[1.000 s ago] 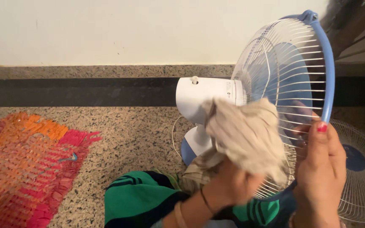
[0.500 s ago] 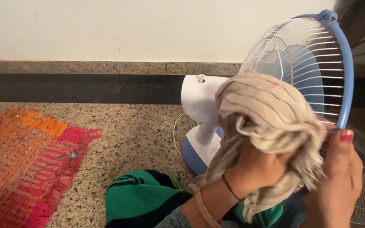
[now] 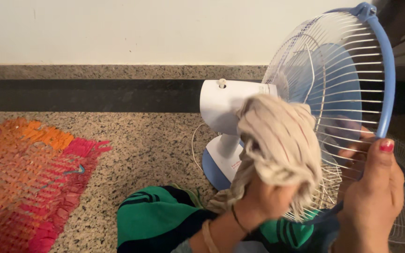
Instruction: The person wipes the front grill, blades, and motor housing of a small blue and white table fan using a cloth. They rotate the fan head to access different sides and continue wiping until the end of the clip.
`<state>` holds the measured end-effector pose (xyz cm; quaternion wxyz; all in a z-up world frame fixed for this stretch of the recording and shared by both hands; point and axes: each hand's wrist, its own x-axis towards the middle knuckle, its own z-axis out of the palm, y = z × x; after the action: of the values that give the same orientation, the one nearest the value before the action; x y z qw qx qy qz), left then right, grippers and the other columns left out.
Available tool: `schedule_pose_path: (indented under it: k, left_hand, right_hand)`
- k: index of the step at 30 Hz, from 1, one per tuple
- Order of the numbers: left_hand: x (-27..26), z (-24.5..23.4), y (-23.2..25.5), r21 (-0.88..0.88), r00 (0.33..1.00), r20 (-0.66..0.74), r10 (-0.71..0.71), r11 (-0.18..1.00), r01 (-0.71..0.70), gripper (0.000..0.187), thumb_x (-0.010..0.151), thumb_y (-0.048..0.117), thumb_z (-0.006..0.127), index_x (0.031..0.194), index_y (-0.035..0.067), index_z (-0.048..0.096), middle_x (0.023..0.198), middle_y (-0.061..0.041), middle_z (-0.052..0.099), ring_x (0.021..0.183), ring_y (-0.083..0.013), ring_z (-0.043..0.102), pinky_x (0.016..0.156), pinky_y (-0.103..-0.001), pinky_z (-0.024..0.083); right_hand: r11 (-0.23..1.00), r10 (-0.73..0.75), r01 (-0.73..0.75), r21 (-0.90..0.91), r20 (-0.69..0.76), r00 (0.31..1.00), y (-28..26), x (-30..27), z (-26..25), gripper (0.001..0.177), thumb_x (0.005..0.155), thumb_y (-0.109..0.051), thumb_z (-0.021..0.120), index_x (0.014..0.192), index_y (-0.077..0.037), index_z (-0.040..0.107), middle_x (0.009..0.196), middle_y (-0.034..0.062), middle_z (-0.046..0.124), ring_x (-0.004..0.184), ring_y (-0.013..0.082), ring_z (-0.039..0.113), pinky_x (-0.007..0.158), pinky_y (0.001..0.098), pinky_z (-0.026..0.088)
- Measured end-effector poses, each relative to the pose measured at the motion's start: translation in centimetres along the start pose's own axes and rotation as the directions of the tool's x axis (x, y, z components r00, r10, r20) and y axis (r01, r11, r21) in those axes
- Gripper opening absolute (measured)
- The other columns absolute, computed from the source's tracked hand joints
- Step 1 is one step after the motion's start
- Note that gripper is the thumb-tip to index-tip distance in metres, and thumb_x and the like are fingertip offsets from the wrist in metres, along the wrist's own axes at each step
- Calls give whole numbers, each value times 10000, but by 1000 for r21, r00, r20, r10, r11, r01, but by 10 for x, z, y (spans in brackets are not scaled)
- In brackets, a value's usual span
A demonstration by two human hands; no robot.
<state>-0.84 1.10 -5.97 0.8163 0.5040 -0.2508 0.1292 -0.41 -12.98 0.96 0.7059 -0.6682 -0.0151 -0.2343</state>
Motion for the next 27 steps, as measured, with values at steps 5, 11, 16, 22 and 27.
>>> schedule_pose_path:
  k: [5, 11, 16, 22, 27]
  left_hand:
    - [-21, 37, 52, 478, 957, -121, 264, 860, -177, 252, 941, 41, 613, 1190, 56, 576, 1233, -128, 651, 1145, -231, 653, 1033, -357, 514]
    - [-7, 54, 75, 579, 938, -153, 311, 797, -170, 354, 1039, 204, 606, 1344, 46, 525, 1402, -145, 559, 1329, -307, 549, 1172, -411, 422]
    - [37, 42, 71, 737, 921, 57, 384, 606, -299, 384, 1111, 315, 561, 1405, 68, 536, 1556, -205, 459, 1447, -428, 437, 1255, -477, 326]
    - [116, 17, 25, 622, 922, 72, 380, 705, -340, 361, 1154, 412, 531, 1354, 118, 595, 1373, -143, 574, 1300, -315, 553, 1198, -385, 404]
    - [145, -3, 11, 452, 964, -12, 267, 861, -233, 363, 1131, 387, 544, 1264, 70, 661, 1243, -134, 716, 1149, -259, 669, 1048, -350, 513]
  right_hand:
    - [1000, 1, 0, -21, 24, 1000, -10, -7, 10, 607, 1187, -494, 473, 1406, 61, 589, 1031, 72, 649, 957, 120, 609, 887, 251, 487]
    - [977, 171, -176, -120, -50, 984, -25, -17, 13, 594, 1100, -506, 408, 1353, -12, 616, 1002, 50, 670, 804, 130, 603, 604, 277, 415]
    - [998, -46, 49, -33, 101, 994, -11, -7, 4, 551, 1231, -446, 389, 1315, 59, 593, 1153, 80, 673, 978, 101, 628, 883, 240, 501]
    - [996, 53, -51, -69, 17, 998, -19, 2, 5, 502, 1157, -447, 438, 1287, 5, 611, 1007, 35, 615, 812, 77, 508, 704, 229, 385]
    - [997, 19, -18, -69, 7, 1000, -16, -1, 5, 458, 1163, -427, 441, 1218, -4, 609, 936, 25, 604, 720, 62, 480, 633, 214, 356]
